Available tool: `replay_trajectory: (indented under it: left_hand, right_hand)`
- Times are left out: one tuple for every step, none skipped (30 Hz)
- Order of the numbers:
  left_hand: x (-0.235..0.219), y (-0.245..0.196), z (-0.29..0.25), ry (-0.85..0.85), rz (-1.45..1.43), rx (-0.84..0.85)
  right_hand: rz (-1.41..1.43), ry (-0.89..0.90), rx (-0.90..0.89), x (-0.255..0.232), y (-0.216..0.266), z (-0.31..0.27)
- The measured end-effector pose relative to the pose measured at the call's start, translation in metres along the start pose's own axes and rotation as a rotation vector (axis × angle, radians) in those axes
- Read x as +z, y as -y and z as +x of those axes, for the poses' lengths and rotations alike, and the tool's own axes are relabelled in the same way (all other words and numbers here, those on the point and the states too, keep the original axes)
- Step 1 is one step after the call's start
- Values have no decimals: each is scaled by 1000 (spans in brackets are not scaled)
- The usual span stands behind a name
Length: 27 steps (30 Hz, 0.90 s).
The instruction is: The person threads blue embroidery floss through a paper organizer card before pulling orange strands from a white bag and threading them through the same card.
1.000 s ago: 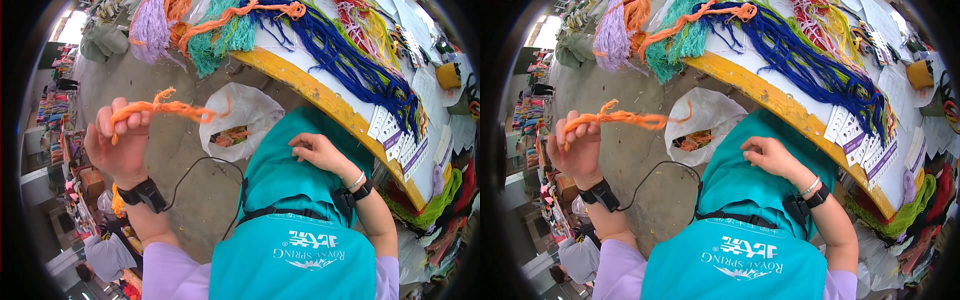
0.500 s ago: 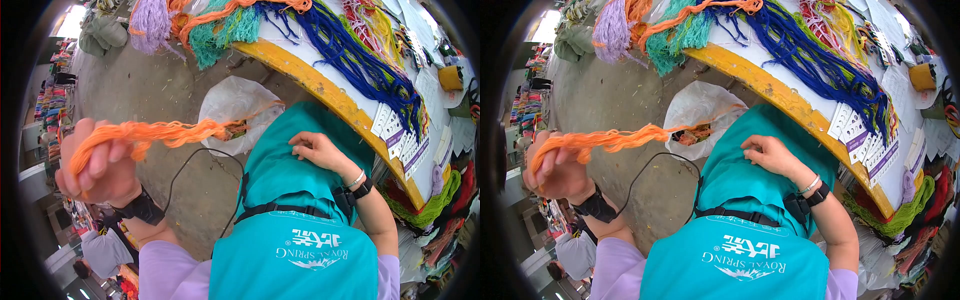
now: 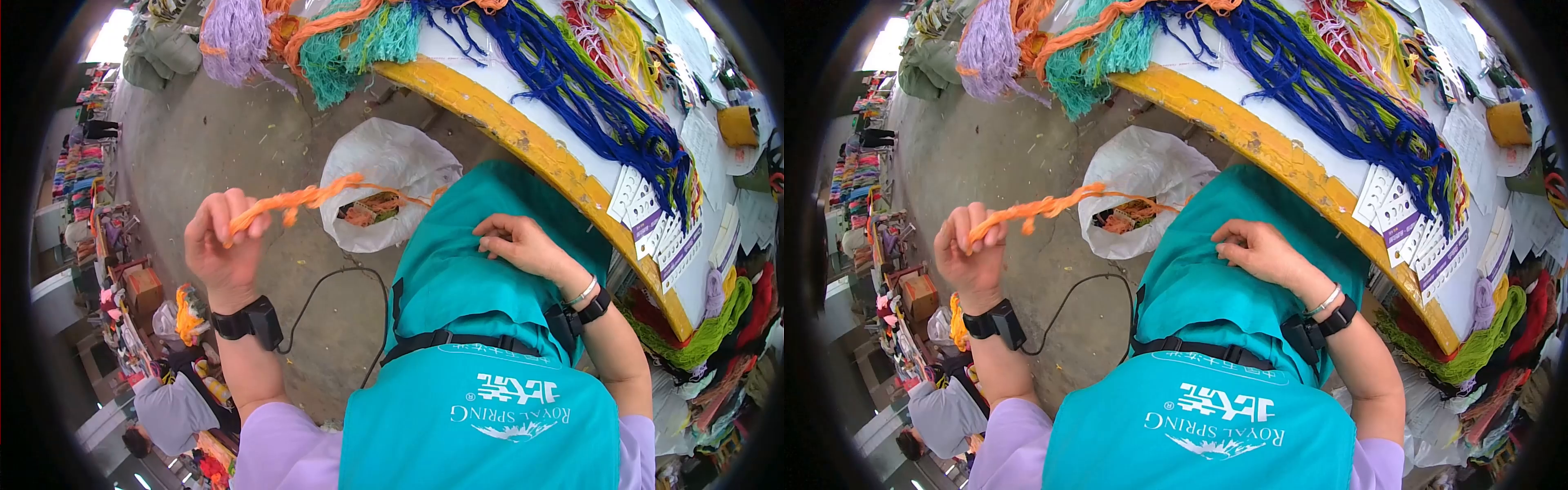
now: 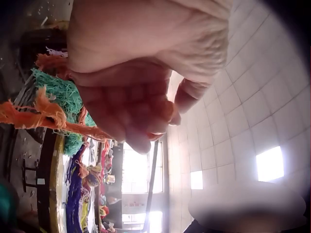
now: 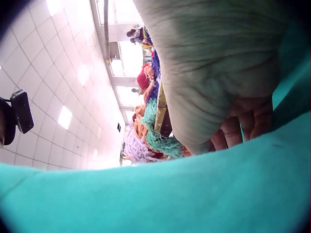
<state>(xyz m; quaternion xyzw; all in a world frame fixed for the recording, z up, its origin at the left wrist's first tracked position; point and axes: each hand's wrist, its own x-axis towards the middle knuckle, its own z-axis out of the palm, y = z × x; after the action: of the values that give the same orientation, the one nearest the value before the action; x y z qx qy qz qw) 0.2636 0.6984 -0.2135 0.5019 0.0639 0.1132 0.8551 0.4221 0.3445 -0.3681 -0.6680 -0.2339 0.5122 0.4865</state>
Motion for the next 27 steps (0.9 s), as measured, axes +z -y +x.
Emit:
replay_trajectory:
  left_hand:
    - [-4,-3,-3,14,-19,2]
    - [-7,-6,-6,16,-42,10]
    - [-8,-11,-8,18,-64,18]
    - [-9,-14,-9,21,-86,26]
    - [-8,-15,-10,0,-92,61]
    - [-8,-18,-10,-11,-98,89]
    - [-6,-20,-11,-22,-106,117]
    - [-6,-21,-11,-33,-114,145]
    - [-6,-19,-10,-28,-98,132]
    - [-6,-17,-10,-22,-82,119]
    - [-5,-15,-9,-16,-65,106]
    - [-6,-11,-9,-15,-33,70]
    - [-9,-5,-9,-11,-1,37]
    - [-13,2,-9,-3,30,6]
    - [-19,12,-10,-73,57,-5]
    - [-25,24,-10,-99,108,-47]
    - [-29,36,-8,-126,159,-88]
    - [-34,50,-6,-162,295,-180]
    - [-41,63,-3,-200,432,-274]
    - [-49,71,1,-196,471,-324]
    - [-59,84,3,-193,510,-376]
    - [-82,126,-3,-259,580,-625]
    - [-97,151,-5,-270,579,-673]
    - [-112,174,-6,-262,596,-742]
    - [-117,193,-5,-299,611,-845]
    - [-121,208,-5,-283,648,-869]
    - [-126,223,-5,-266,686,-894]
  right_hand:
    - [7,4,4,0,0,1]
    - [14,9,8,0,-1,2]
    - [21,14,11,1,-1,3]
    - [22,16,7,1,-1,4]
    - [22,18,4,2,-2,5]
    - [22,18,1,2,-1,6]
    - [18,21,6,2,-1,6]
    - [12,24,12,1,-1,6]
    - [7,26,16,1,0,7]
    - [9,19,31,1,1,7]
    - [11,12,45,2,3,6]
    - [13,5,58,2,5,6]
    - [17,6,54,2,3,6]
    - [20,3,49,2,0,5]
    - [18,-3,41,2,-4,6]
    - [3,-7,18,2,-7,6]
    - [2,-12,8,2,-8,6]
    - [2,-17,-2,2,-9,5]
    - [-1,-19,-16,2,-11,6]
    - [3,-22,-11,1,-10,6]
    - [8,-25,-4,1,-10,4]
    - [12,-28,2,0,-9,3]
    - [18,-34,5,-1,-7,2]
    - [7,-39,9,-1,-6,2]
    - [-4,-43,15,-2,-5,1]
    - [-14,-47,21,-2,-6,0]
    - [-33,-51,0,-2,-11,1]
